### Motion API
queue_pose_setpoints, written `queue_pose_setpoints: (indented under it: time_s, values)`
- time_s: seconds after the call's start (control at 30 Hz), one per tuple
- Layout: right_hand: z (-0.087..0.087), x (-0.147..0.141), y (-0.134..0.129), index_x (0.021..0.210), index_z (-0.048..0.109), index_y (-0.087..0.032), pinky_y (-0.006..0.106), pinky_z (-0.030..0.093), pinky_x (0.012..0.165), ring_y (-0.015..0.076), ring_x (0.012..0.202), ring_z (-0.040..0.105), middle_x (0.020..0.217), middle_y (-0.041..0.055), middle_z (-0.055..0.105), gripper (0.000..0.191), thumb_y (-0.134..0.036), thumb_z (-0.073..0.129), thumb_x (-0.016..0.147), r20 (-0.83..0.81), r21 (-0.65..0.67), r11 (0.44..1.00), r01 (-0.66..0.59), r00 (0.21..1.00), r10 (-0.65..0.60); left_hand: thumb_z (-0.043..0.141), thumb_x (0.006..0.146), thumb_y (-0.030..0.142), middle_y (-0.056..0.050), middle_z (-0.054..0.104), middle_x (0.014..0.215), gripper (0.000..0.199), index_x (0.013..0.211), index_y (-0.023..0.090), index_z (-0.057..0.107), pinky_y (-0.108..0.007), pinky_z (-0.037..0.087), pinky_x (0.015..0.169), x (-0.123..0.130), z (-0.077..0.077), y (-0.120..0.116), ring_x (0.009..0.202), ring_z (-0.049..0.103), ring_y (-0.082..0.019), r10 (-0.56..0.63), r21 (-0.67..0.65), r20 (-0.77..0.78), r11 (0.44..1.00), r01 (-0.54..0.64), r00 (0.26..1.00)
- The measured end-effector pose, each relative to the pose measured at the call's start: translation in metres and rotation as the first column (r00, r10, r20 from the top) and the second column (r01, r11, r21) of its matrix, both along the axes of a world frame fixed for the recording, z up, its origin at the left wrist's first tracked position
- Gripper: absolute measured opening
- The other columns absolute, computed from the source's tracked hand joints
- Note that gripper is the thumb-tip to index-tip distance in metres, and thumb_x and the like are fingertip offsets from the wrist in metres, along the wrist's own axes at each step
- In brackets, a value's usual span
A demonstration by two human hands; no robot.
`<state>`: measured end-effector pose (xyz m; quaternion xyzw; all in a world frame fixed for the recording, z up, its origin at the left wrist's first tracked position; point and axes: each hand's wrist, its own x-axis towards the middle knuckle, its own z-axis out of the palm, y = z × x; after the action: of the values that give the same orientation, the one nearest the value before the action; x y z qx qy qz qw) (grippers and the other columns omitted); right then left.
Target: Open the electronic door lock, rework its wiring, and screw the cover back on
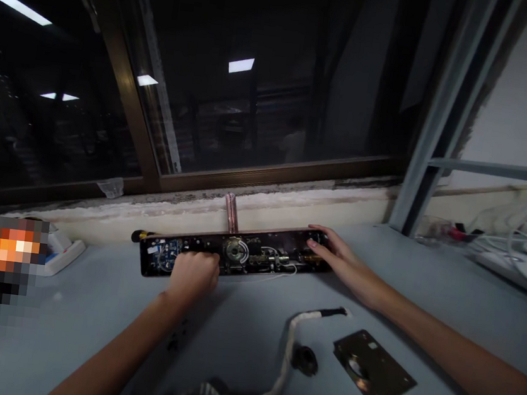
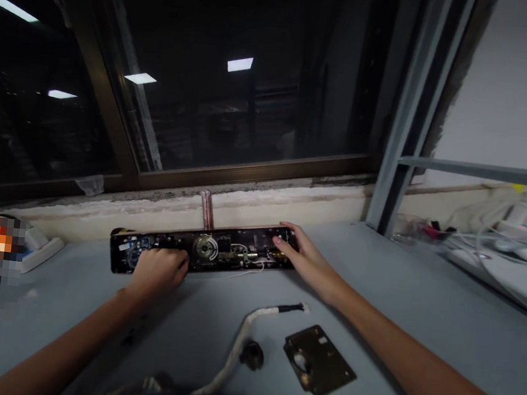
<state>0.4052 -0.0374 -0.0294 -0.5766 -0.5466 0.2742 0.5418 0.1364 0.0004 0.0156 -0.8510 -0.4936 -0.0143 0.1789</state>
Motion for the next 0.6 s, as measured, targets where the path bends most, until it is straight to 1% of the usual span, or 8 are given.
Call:
queue_pose_setpoints:
  time_s: [0.1, 0.23, 0.47, 0.6]
  values:
    - [-0.001, 0.0011, -0.0001, 0.115, 0.043, -0.027, 0.035, 0.037, 0.093, 0.0236, 0.106, 0.048, 0.108, 0.0029, 0.055, 0.055, -0.06, 0.049, 0.071, 0.012, -0.003, 1.0, 0.003, 1.0, -0.003, 0.035, 0.082, 0.022, -0.01, 0.068, 0.082, 0.029, 0.08, 0.017, 0.064, -0.031, 0.044, 0.061, -0.0007, 0.0016, 0.0011, 0.076, 0.064, -0.025, -0.036, -0.025, -0.017, 0.999, 0.036, 0.999]
    - [-0.0007, 0.0003, 0.0003, 0.115, 0.043, -0.027, 0.035, 0.038, 0.091, 0.0235, 0.106, 0.048, 0.107, 0.0026, 0.056, 0.054, -0.058, 0.049, 0.071, 0.027, -0.001, 1.0, 0.018, 0.999, -0.018, 0.037, 0.082, 0.022, -0.006, 0.068, 0.085, 0.027, 0.079, 0.019, 0.063, -0.028, 0.044, 0.065, -0.0045, 0.0027, 0.0055, 0.081, 0.064, -0.021, -0.075, -0.066, -0.024, 0.995, 0.073, 0.997]
    - [0.0036, -0.0029, -0.001, 0.115, 0.042, -0.025, 0.033, 0.039, 0.092, 0.0227, 0.105, 0.049, 0.109, 0.0032, 0.054, 0.057, -0.058, 0.051, 0.069, -0.002, 0.0, 1.0, -0.001, 1.0, 0.001, 0.033, 0.085, 0.024, -0.007, 0.068, 0.089, 0.031, 0.09, 0.02, 0.063, -0.031, 0.045, 0.065, -0.0052, -0.004, 0.0048, 0.082, 0.064, -0.023, -0.012, -0.042, 0.017, 0.999, 0.013, 1.0]
    - [0.0041, -0.0029, -0.0023, 0.115, 0.043, -0.024, 0.035, 0.037, 0.094, 0.0231, 0.104, 0.049, 0.109, 0.0035, 0.054, 0.058, -0.058, 0.051, 0.068, -0.005, -0.017, 1.0, 0.012, 1.0, -0.013, 0.034, 0.085, 0.026, -0.007, 0.068, 0.089, 0.031, 0.09, 0.022, 0.064, -0.032, 0.046, 0.065, -0.0041, -0.0061, 0.0038, 0.082, 0.064, -0.024, 0.034, -0.032, 0.041, 0.999, -0.032, 0.999]
